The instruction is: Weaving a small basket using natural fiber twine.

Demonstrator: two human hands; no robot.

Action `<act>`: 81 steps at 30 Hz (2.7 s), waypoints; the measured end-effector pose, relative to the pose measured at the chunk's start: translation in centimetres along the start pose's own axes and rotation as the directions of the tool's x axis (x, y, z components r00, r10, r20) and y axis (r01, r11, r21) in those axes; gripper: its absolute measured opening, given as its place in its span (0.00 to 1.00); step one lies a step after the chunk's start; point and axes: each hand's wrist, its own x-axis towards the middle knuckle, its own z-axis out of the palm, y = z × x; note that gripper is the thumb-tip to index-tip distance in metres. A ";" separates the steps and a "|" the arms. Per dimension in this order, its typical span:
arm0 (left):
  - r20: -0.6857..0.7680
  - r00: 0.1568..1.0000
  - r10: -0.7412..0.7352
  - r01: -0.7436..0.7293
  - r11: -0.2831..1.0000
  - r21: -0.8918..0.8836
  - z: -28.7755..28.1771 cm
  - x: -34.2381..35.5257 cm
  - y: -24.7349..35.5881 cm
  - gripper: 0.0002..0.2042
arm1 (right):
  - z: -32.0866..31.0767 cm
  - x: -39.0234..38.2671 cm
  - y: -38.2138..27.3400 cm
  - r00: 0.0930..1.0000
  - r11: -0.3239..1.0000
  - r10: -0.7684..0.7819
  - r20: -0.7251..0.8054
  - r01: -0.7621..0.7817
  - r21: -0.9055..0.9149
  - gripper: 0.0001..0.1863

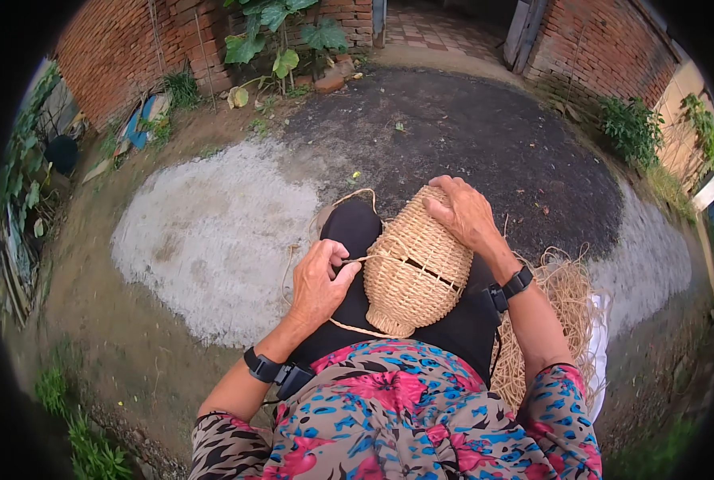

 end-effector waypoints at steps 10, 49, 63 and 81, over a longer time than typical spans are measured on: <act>0.427 0.887 -0.175 0.298 0.924 -0.241 0.4 -1.7 -0.7 0.29 | -2.0 -9.8 3.4 0.921 0.845 0.197 -0.337 0.015 0.535 0.24; 0.336 0.935 0.111 -0.164 0.978 0.132 -6.9 2.0 0.0 0.10 | -4.0 -3.7 1.3 0.946 0.942 -0.297 -0.132 0.313 0.125 0.17; 0.382 0.923 -0.040 0.217 0.875 -0.432 1.9 4.0 0.4 0.23 | -0.9 -3.5 0.6 0.946 0.965 0.121 -0.301 -0.041 0.259 0.19; 0.610 0.748 -0.262 0.314 0.949 0.023 -4.6 1.6 -2.7 0.20 | 0.6 -1.7 1.8 0.990 0.920 0.064 -0.126 -0.010 0.391 0.25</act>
